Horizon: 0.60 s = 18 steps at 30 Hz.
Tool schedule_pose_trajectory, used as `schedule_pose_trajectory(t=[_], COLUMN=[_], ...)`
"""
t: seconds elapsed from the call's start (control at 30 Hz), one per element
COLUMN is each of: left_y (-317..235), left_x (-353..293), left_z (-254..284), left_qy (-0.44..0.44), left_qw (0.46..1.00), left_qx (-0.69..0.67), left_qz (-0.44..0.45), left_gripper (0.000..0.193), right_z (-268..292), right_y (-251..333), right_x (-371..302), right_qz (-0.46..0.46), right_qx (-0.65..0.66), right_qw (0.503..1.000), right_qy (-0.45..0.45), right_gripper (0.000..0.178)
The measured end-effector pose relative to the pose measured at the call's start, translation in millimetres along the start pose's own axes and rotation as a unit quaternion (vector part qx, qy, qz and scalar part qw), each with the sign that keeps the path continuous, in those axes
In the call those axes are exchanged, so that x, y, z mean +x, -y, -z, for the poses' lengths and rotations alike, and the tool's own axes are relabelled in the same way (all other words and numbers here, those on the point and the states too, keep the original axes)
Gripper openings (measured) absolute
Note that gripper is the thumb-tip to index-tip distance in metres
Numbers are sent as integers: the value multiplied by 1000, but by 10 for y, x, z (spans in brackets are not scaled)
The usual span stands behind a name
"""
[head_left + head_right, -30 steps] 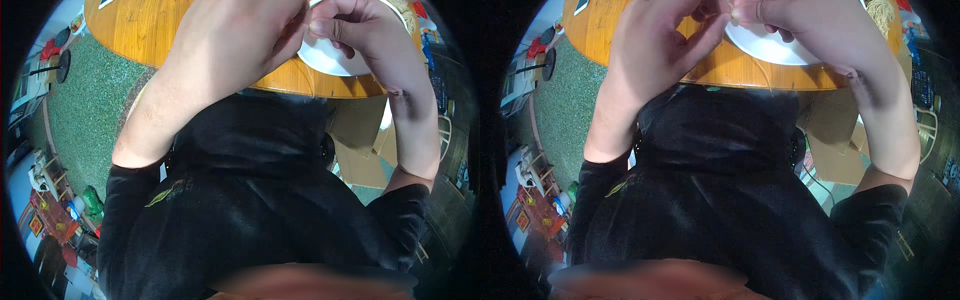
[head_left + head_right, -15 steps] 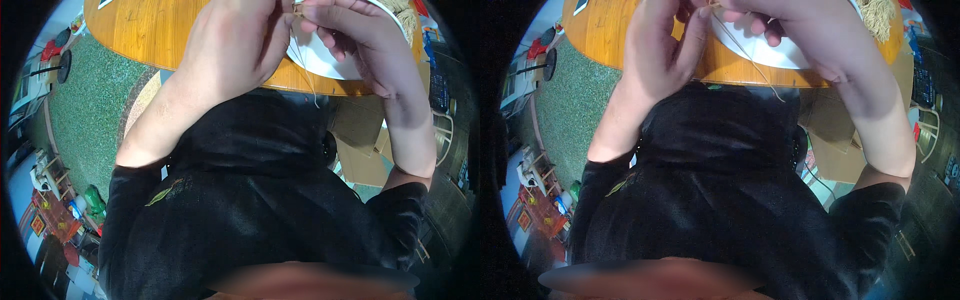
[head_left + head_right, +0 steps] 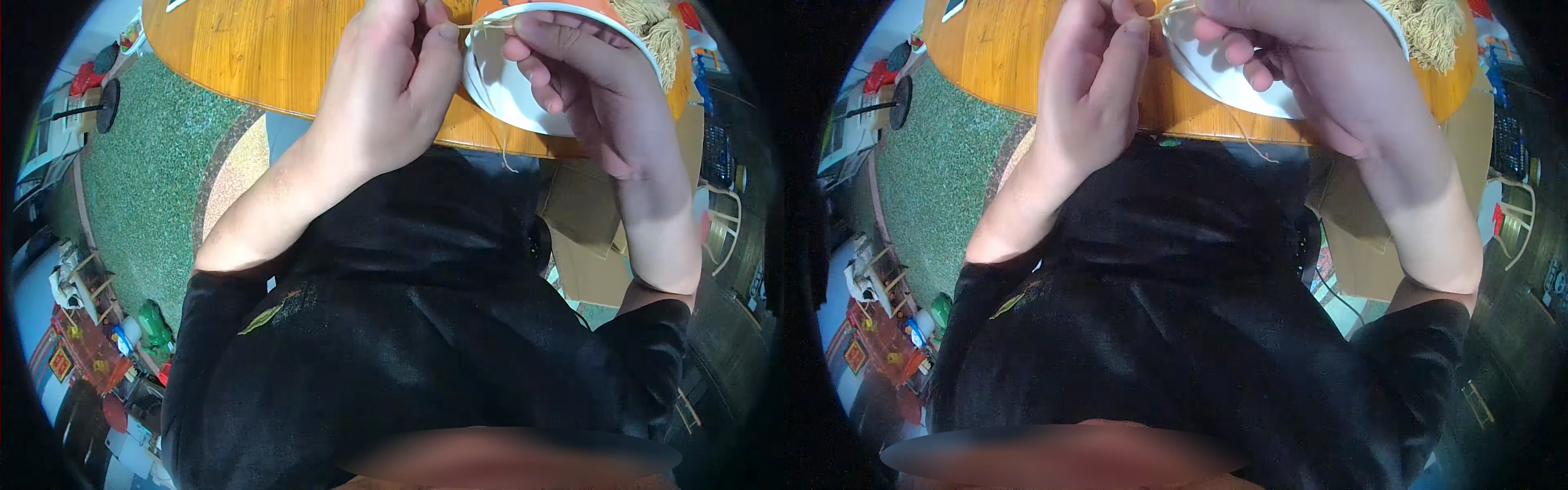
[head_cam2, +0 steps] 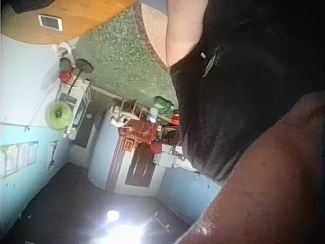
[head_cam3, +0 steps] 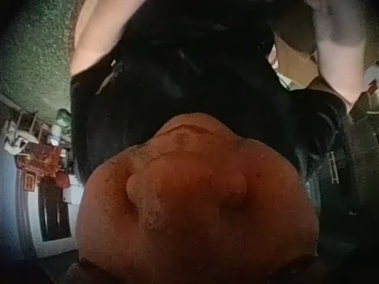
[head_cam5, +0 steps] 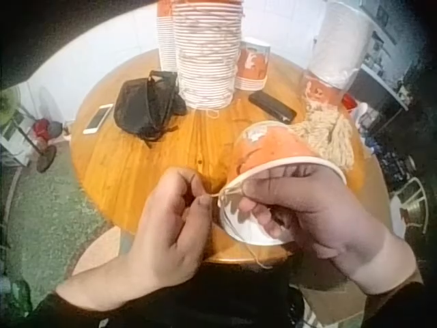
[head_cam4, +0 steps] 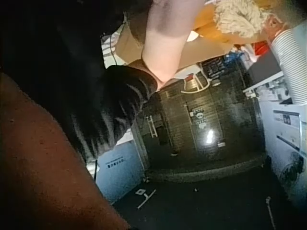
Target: Attaching string handles to printed paper buckets at a workstation.
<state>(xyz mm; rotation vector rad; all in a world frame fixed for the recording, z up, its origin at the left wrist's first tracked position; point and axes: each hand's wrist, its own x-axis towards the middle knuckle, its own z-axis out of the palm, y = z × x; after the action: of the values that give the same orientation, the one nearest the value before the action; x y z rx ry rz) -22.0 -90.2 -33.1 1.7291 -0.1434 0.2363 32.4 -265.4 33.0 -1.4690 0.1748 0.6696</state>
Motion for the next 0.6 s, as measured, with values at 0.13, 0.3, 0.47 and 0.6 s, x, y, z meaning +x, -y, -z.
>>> schedule_pose_trajectory(t=[0.13,0.3,0.47,0.6], left_y=[41,81,-33,-45], left_x=[11,-22,-24,70], left_z=[24,6,23,83], left_qy=[18,18,0,-7], left_qw=[1000,994,997,964], left_qx=[4,-97,42,185], left_qz=[21,42,-60,-193], left_gripper=[6,10,21,14], right_z=[-65,79,66,58], right_y=[-6,-67,-151,-171], right_x=[-23,-4,52,60], right_qz=[1,22,80,74], right_qx=[31,50,16,28], right_qw=[999,997,995,997], right_qy=[-21,58,49,24], right_gripper=[14,15,16,16])
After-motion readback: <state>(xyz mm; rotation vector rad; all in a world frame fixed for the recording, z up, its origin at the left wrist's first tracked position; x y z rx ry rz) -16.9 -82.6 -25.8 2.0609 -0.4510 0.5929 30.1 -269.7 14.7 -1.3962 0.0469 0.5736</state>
